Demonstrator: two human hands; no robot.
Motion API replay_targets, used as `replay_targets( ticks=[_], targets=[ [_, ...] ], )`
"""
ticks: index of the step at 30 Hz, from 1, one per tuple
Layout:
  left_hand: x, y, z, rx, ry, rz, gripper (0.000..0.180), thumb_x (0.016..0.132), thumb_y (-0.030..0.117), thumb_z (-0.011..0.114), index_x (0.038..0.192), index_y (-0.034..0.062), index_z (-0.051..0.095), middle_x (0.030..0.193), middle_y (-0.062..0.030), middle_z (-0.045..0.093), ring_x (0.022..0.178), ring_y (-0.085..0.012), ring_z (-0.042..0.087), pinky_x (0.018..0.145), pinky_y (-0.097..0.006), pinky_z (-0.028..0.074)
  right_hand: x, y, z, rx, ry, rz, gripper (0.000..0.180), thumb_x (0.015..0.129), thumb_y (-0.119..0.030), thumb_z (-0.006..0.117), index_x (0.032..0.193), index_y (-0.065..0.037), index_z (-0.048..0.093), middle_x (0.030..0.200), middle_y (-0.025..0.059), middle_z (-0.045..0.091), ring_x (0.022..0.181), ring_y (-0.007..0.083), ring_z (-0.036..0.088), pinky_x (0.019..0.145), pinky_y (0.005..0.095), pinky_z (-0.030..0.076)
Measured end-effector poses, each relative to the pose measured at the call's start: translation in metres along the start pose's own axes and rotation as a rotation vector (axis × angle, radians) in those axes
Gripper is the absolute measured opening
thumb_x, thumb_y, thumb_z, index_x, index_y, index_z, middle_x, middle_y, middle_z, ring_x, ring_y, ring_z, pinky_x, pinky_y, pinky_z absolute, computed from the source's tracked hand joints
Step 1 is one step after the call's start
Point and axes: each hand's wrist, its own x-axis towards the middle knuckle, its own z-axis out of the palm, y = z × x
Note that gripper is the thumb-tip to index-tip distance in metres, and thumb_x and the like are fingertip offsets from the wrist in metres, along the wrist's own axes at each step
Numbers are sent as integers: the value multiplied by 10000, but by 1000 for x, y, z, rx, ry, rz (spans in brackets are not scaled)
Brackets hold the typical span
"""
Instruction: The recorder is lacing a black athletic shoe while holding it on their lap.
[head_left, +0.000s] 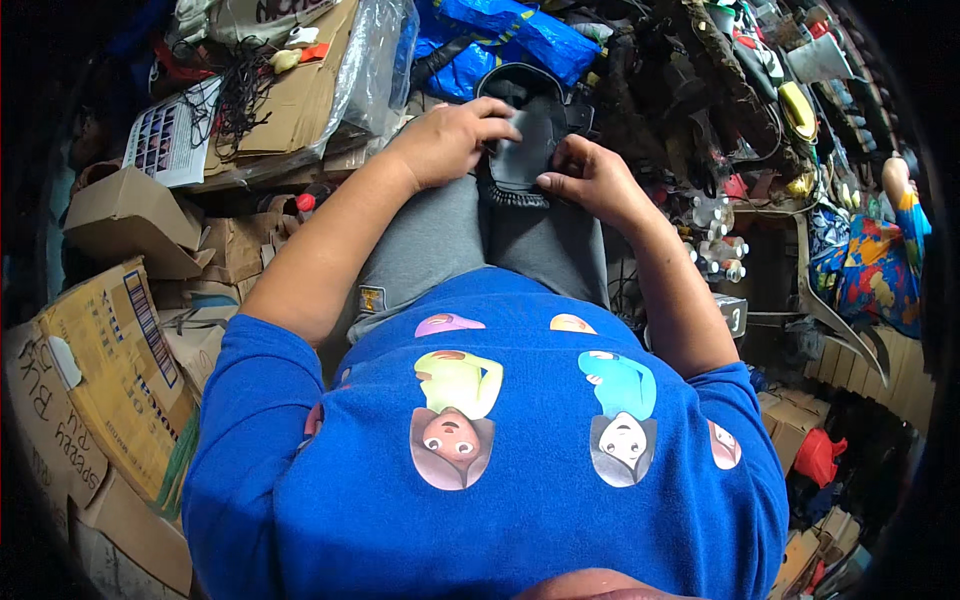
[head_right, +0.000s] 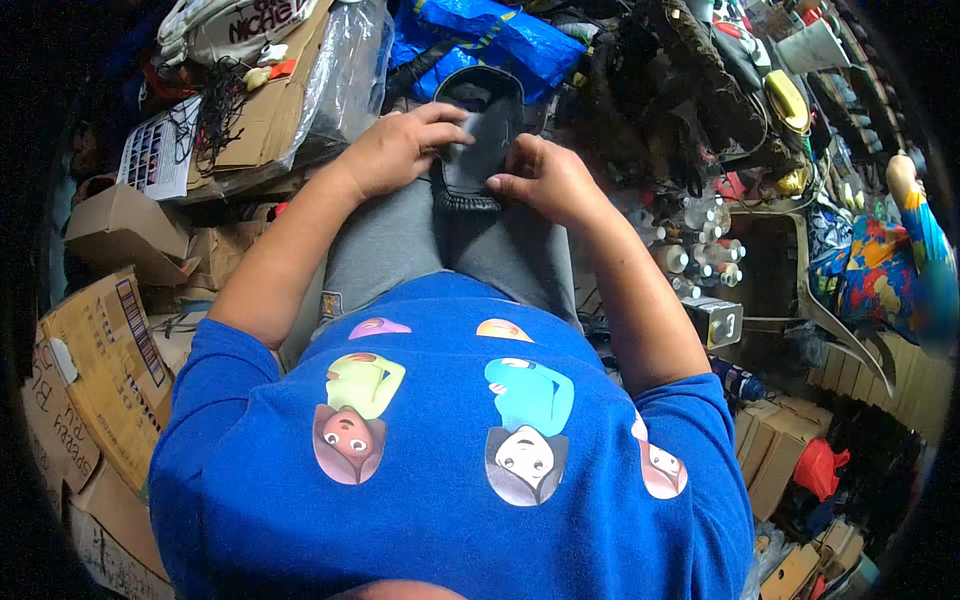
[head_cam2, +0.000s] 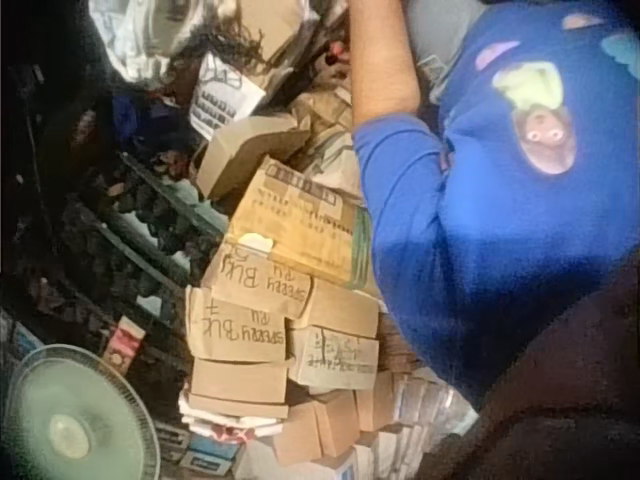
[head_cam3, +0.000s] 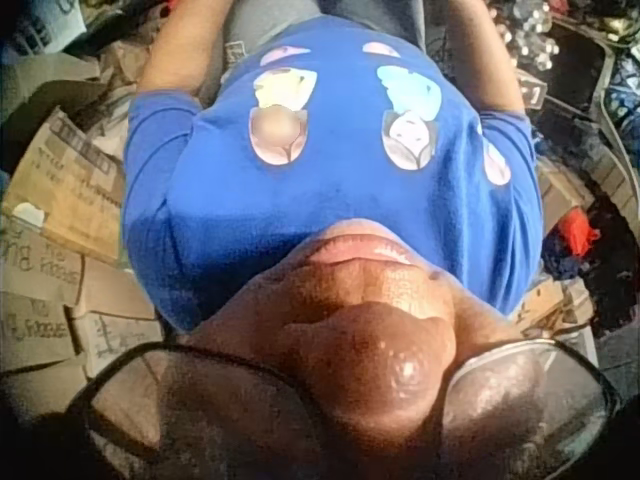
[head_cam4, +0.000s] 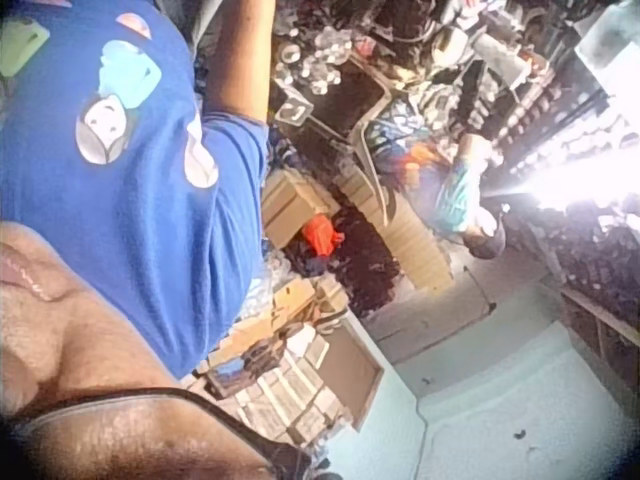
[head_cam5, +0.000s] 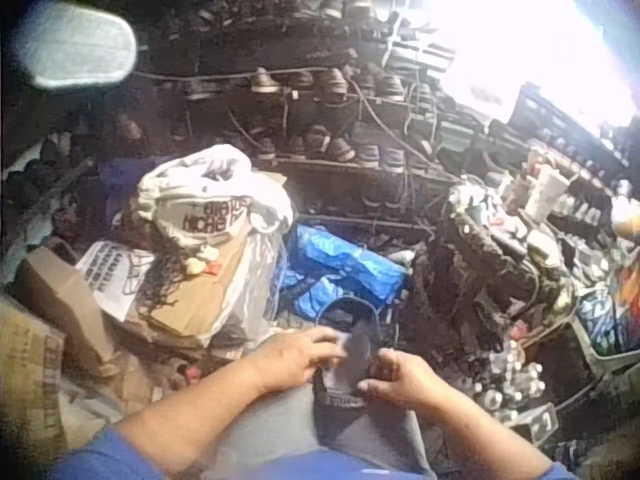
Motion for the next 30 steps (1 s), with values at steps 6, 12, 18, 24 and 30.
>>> replay_targets(
  ticks=[6, 12, 18, 24, 30],
  targets=[
    [-9, -11, -10, -78, -7, 2, 257, 655, -39, 679, 893, 55, 659, 1009, -63, 608, 943, -233, 610, 817, -309, 501, 4, 6, -5, 196, -58, 20, 258, 783, -225, 757, 841, -73, 557, 653, -80, 461, 619, 19, 396, 543, 193, 331],
    [-11, -12, -11, -47, -10, -8, 259, 674, -36, 672, 914, 60, 661, 1009, -67, 612, 944, -242, 611, 815, -312, 502, 7, 2, -4, 228, -77, 26, 255, 788, -220, 753, 846, -69, 556, 646, -82, 455, 612, 15, 388, 541, 193, 327],
    [-11, -9, -13, 58, -93, -7, 224, 717, 70, 671, 941, 79, 673, 1087, -74, 615, 991, -257, 604, 855, -341, 489, 2, -16, -1, -176, 44, -10, 379, 724, -255, 779, 980, -76, 565, 703, 39, 550, 658, 156, 532, 589, 288, 425],
    [20, 13, 12, -140, 6, 93, 279, 753, 192, 683, 1007, 82, 645, 1143, -107, 587, 1050, -272, 570, 884, -350, 469, -5, -9, -3, -468, 164, -285, 321, 751, -318, 727, 893, -56, 606, 754, 144, 598, 675, 288, 588, 606, 390, 451],
    [33, 10, 42, -259, -12, -4, 323, 741, 246, 719, 983, 77, 589, 1034, -82, 499, 976, -256, 544, 881, -334, 445, -11, -9, -11, -181, -167, -167, 240, 832, -225, 627, 777, 6, 592, 637, 181, 528, 555, 287, 511, 549, 376, 410]
  ],
)
